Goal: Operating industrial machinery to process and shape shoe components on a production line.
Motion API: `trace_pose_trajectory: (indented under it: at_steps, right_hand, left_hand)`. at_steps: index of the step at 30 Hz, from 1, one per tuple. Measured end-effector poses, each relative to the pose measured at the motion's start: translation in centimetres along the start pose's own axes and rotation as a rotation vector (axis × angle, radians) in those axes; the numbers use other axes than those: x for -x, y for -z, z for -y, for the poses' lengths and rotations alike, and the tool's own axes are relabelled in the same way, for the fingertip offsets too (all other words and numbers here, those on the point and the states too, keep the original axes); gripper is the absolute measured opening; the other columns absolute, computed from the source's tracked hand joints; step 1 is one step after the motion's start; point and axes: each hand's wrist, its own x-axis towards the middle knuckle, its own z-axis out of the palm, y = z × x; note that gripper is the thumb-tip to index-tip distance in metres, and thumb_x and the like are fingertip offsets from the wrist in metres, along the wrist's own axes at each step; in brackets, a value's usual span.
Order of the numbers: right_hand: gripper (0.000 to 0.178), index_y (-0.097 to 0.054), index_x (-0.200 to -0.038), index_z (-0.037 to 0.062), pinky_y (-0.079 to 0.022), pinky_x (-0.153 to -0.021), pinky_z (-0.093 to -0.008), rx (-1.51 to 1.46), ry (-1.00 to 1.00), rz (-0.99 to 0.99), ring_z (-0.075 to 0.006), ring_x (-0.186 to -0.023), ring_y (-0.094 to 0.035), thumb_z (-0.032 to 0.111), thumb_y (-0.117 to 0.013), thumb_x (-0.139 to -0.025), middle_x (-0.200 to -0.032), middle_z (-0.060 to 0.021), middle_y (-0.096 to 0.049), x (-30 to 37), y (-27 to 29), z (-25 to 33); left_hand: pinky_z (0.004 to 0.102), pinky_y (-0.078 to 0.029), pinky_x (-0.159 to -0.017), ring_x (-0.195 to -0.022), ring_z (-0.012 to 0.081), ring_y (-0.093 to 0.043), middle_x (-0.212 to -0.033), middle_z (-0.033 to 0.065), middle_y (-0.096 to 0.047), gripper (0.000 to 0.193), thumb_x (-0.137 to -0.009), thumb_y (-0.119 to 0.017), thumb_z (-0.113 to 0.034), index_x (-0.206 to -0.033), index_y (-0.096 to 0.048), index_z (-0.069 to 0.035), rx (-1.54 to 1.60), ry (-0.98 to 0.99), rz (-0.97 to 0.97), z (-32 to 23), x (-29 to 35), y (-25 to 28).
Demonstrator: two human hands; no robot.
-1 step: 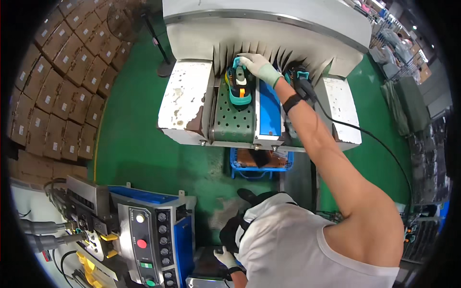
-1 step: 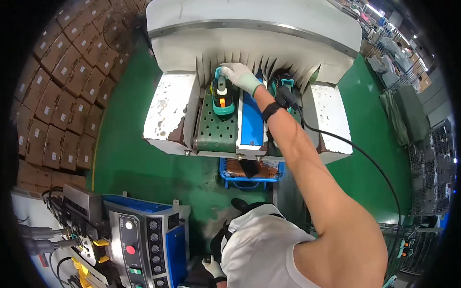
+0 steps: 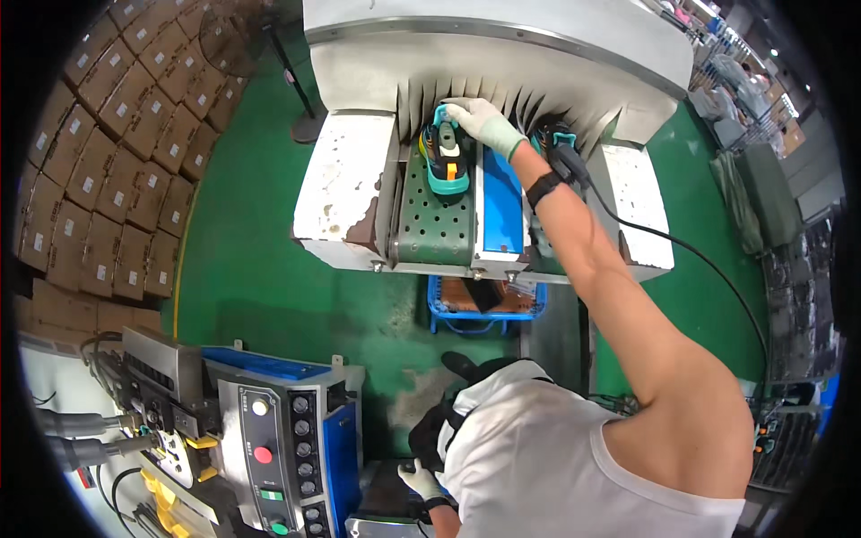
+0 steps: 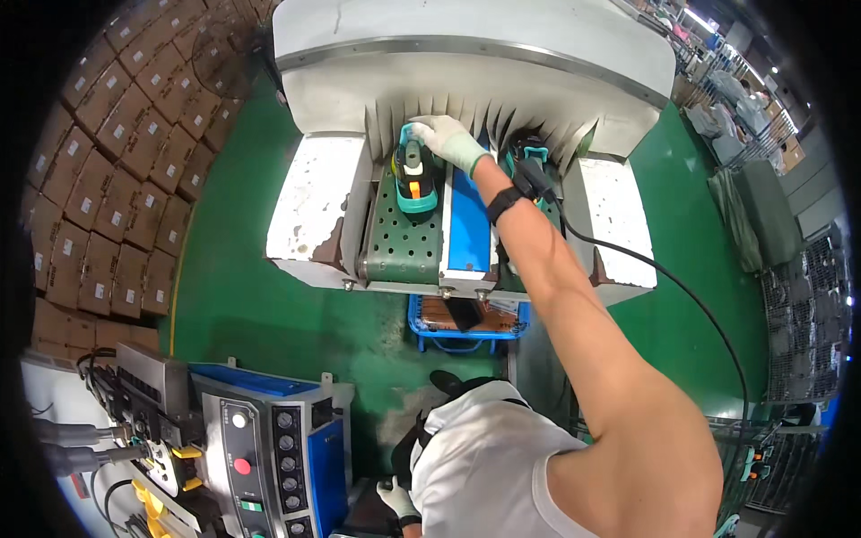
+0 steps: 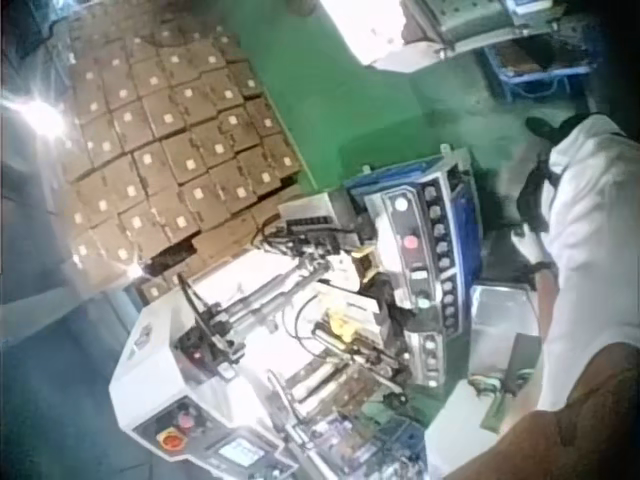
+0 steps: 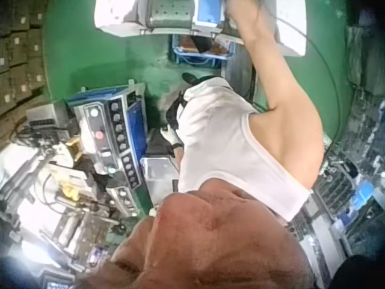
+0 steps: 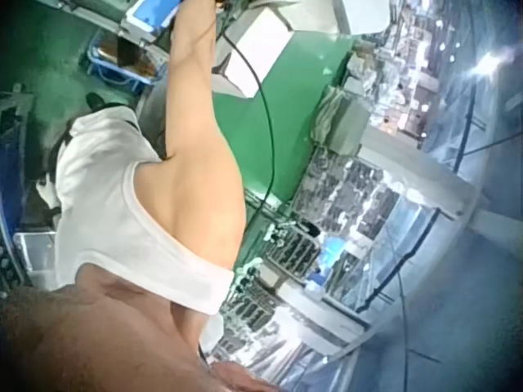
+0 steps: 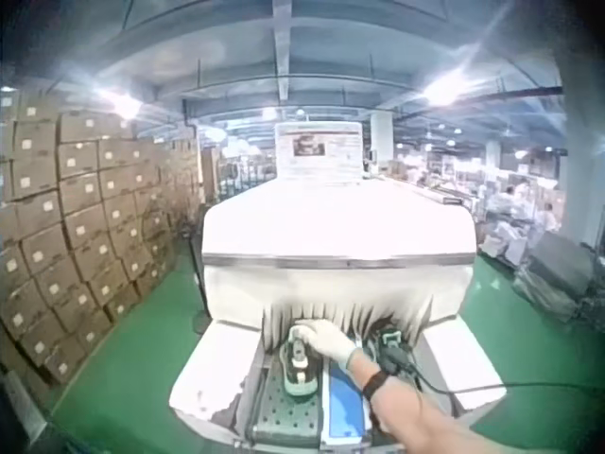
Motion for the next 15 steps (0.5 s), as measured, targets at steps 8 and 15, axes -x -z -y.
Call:
trace_pose_trajectory:
  at_steps: [8, 15]
  right_hand:
    - [0.053, -0.064, -0.140, -0.0038, -0.049, -0.110, -0.0416, -0.132, -0.020, 0.038, -0.0409, -0.126, -0.067, 0.034, -0.050, -0.107, -0.129, -0.0290, -0.071, 1.5, -1.0, -0.7]
    - [0.054, -0.058, -0.144, -0.0102, -0.044, -0.117, -0.0387, -0.450, -0.066, -0.588, -0.0370, -0.139, -0.059, 0.032, -0.054, -0.109, -0.145, -0.0276, -0.064, 11.4, -3.1, 5.0]
  left_hand:
    - [0.0357, -0.052, -0.092, -0.100, 0.0236, -0.062, -0.113, 0.0123, -0.065, 0.067, -0.093, -0.080, -0.010, -0.148, -0.047, 0.010, 0.017, 0.013, 0.040, 0.0, -2.7, -0.8]
    - [0.0381, -0.053, -0.097, -0.106, 0.0268, -0.066, -0.121, 0.0170, -0.068, 0.062, -0.095, -0.078, -0.012, -0.145, -0.049, 0.010, 0.041, -0.028, 0.081, -1.6, -2.2, -0.7]
